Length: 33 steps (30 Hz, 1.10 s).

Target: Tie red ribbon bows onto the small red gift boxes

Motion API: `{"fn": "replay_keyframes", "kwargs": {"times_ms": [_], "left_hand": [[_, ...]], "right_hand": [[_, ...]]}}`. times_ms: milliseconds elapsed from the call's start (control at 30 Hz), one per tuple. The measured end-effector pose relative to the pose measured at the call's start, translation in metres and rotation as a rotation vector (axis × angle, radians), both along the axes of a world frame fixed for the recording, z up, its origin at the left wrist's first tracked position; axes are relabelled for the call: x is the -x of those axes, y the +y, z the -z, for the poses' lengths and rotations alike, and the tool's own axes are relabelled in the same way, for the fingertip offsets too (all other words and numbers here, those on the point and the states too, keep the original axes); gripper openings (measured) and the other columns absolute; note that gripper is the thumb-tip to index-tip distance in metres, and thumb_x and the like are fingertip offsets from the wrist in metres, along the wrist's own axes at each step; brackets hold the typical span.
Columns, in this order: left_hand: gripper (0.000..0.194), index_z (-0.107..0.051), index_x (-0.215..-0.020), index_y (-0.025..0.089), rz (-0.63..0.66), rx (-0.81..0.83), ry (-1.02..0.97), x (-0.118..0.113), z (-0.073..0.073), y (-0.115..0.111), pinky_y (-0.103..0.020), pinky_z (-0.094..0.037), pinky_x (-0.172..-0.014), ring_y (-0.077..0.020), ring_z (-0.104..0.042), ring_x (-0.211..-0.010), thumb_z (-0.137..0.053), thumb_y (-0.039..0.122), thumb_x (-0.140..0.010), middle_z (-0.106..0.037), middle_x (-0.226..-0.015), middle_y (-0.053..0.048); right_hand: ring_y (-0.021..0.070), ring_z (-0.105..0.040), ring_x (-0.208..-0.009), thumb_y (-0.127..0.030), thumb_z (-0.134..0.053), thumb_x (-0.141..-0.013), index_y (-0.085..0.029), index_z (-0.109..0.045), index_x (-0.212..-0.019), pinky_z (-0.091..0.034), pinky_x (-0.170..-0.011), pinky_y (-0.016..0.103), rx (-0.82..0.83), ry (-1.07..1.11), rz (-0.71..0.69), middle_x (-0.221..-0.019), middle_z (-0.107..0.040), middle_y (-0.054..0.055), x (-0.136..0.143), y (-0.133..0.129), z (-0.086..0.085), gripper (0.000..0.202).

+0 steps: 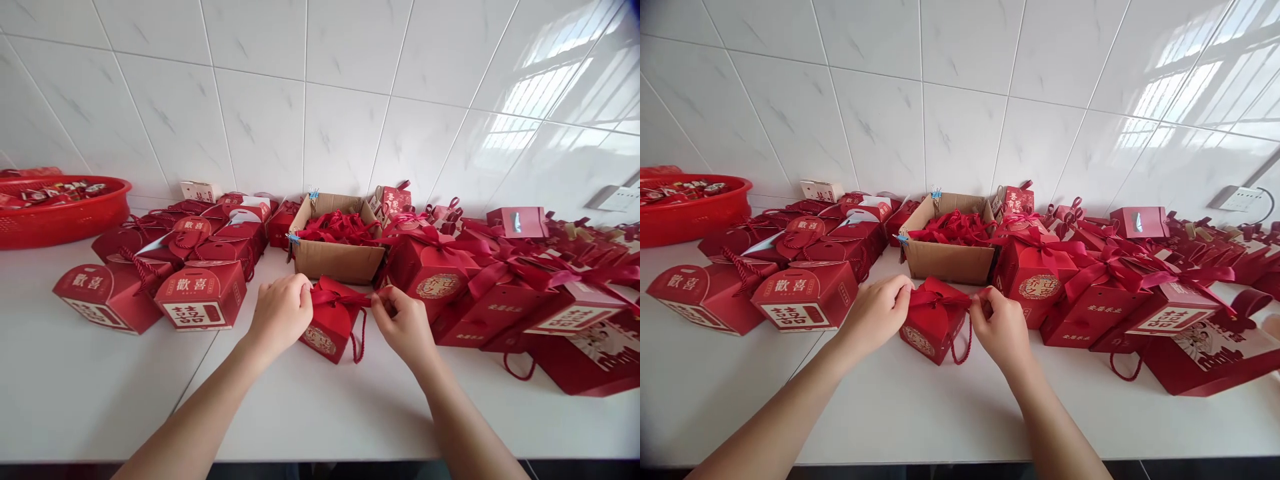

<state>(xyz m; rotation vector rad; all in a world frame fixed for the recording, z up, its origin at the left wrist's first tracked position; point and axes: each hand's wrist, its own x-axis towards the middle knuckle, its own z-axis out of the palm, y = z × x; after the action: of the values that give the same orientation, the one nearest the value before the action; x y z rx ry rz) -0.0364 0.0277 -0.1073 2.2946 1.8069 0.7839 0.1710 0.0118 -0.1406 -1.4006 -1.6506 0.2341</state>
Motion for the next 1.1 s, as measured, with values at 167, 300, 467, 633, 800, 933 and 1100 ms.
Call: {"fn": "replay_keyframes", "kwargs": {"times_ms": [167, 300, 467, 633, 800, 933, 1100], "left_hand": [[0.026, -0.047, -0.067, 0.021, 0.011, 0.019, -0.134, -0.001, 0.000, -0.001, -0.032, -0.039, -0.068, -0.0204, -0.055, -0.078, -0.030, 0.023, -0.088, -0.057, -0.078, -0.002], [0.026, -0.039, -0.060, 0.021, 0.039, 0.084, -0.292, -0.002, -0.002, -0.001, -0.028, -0.039, -0.062, -0.0175, -0.052, -0.070, -0.035, 0.025, -0.085, -0.052, -0.072, 0.000], [0.043, -0.031, -0.055, 0.020, 0.099, 0.141, -0.397, 0.001, -0.006, -0.003, -0.025, -0.032, -0.050, -0.0144, -0.042, -0.056, -0.038, 0.045, -0.089, -0.039, -0.057, 0.002], [0.052, -0.037, -0.047, 0.019, 0.153, 0.185, -0.360, 0.012, -0.008, 0.000, -0.025, -0.024, -0.045, -0.0103, -0.034, -0.046, -0.050, 0.054, -0.083, -0.033, -0.049, 0.003], [0.032, -0.058, -0.063, 0.017, 0.234, 0.029, -0.482, 0.012, -0.010, 0.002, -0.025, -0.042, -0.061, -0.0144, -0.052, -0.066, -0.056, 0.042, -0.084, -0.053, -0.066, 0.000], [0.024, -0.066, -0.081, 0.017, 0.371, 0.052, -0.614, 0.003, -0.009, -0.001, -0.027, -0.047, -0.078, -0.0183, -0.060, -0.087, -0.052, 0.037, -0.088, -0.065, -0.086, -0.004], [0.029, -0.066, -0.091, 0.016, 0.435, 0.230, -0.763, -0.002, -0.003, 0.000, -0.031, -0.053, -0.083, -0.0207, -0.065, -0.090, -0.052, 0.042, -0.089, -0.071, -0.090, -0.006]], "right_hand": [[0.0094, -0.035, -0.046, -0.031, -0.052, -0.085, -0.020, -0.050, -0.070, -0.028, -0.043, 0.022, -0.002, 0.131, -0.080, -0.051, -0.042, -0.005, 0.000, 0.001, 0.000, 0.019], [0.0114, -0.048, -0.056, -0.035, -0.051, -0.089, -0.020, -0.055, -0.090, -0.037, -0.049, 0.023, -0.020, 0.325, -0.175, -0.074, -0.059, 0.001, 0.004, 0.000, 0.000, 0.016], [0.0172, -0.057, -0.076, -0.039, -0.045, -0.093, -0.020, -0.060, -0.092, -0.046, -0.066, 0.030, -0.175, 0.360, -0.170, -0.086, -0.061, 0.006, 0.003, -0.003, -0.003, 0.024], [0.0200, -0.059, -0.084, -0.040, -0.029, -0.098, -0.019, -0.057, -0.058, -0.046, -0.073, 0.034, -0.273, 0.343, -0.199, -0.085, -0.061, 0.008, 0.003, -0.005, -0.003, 0.053], [0.0170, -0.054, -0.067, -0.032, -0.047, -0.092, -0.020, -0.047, -0.048, -0.044, -0.063, 0.033, -0.379, 0.228, -0.136, -0.073, -0.058, 0.006, 0.006, -0.007, -0.003, 0.046], [0.0239, -0.059, -0.095, -0.027, -0.059, -0.085, -0.022, -0.067, -0.086, -0.045, -0.082, 0.040, -0.416, 0.005, -0.149, -0.099, -0.064, 0.009, 0.012, -0.006, -0.003, 0.010], [0.0255, -0.056, -0.113, -0.027, -0.060, -0.085, -0.024, -0.061, -0.112, -0.037, -0.094, 0.043, -0.336, -0.167, -0.231, -0.116, -0.066, 0.007, 0.021, -0.006, 0.003, 0.027]]}}
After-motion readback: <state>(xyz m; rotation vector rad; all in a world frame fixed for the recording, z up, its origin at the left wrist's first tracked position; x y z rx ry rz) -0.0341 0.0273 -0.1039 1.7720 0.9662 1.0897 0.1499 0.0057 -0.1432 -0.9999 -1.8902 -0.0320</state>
